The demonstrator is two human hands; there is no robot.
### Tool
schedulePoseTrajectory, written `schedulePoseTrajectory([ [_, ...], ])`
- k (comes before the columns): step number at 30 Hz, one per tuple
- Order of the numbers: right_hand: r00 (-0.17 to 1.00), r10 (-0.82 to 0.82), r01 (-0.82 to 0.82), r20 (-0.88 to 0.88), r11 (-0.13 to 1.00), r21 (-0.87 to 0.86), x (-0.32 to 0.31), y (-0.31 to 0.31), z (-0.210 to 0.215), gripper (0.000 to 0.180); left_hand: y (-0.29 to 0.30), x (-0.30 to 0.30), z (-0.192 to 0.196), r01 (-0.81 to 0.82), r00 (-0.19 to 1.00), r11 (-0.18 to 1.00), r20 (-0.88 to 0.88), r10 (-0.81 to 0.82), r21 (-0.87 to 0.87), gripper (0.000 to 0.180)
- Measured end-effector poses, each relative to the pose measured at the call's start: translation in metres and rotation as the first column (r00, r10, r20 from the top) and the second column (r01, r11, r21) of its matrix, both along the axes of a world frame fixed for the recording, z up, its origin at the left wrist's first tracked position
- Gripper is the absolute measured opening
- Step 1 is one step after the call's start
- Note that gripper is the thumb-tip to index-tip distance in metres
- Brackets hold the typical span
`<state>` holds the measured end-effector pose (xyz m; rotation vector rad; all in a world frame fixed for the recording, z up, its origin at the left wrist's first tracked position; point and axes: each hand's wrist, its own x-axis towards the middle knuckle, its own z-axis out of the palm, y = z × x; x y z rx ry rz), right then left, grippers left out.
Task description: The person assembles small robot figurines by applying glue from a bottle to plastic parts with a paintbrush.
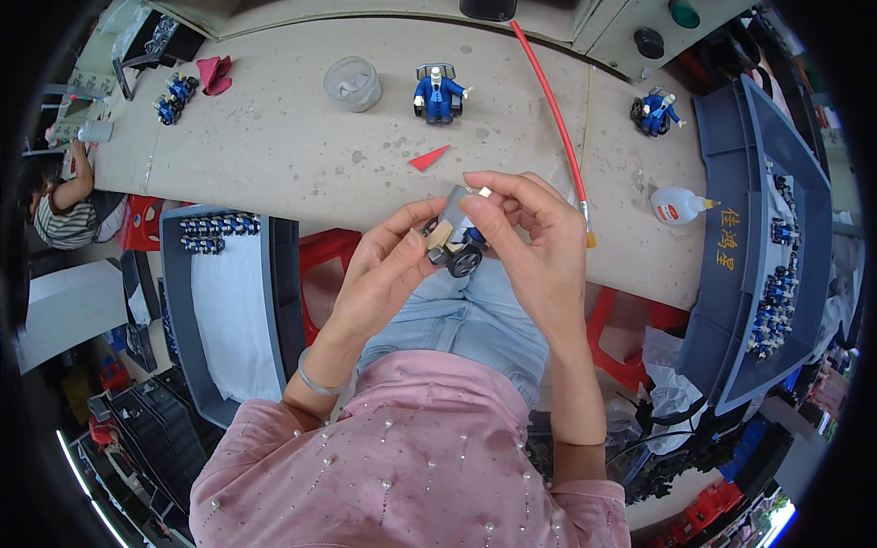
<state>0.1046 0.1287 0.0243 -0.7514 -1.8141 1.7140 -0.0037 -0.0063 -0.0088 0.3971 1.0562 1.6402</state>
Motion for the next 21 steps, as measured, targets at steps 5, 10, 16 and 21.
schedulePoseTrajectory([
  [5, 0.999, -0.017, 0.024, 0.051, 0.990, -0.136, -0.004, 0.000, -0.001, 0.022, -0.001, 0.002, -0.002, -0.007, 0.979, 0.999, 0.202, -0.001, 0.039, 0.041],
  [10, 0.997, -0.017, 0.028, 0.072, 0.987, -0.156, -0.003, 0.001, -0.001, 0.022, 0.002, 0.002, 0.000, 0.000, 0.966, 0.999, 0.259, -0.013, 0.048, 0.042],
  [16, 0.998, 0.054, -0.049, 0.027, 0.984, -0.170, 0.004, 0.005, -0.002, 0.021, 0.004, 0.002, 0.002, -0.099, 0.995, 0.995, -0.005, 0.099, 0.015, 0.054],
  [21, 0.995, 0.090, -0.081, 0.045, 0.983, -0.167, 0.012, 0.006, -0.013, 0.023, 0.008, 0.010, 0.003, -0.246, 0.925, 0.959, -0.262, 0.276, 0.142, 0.074],
])
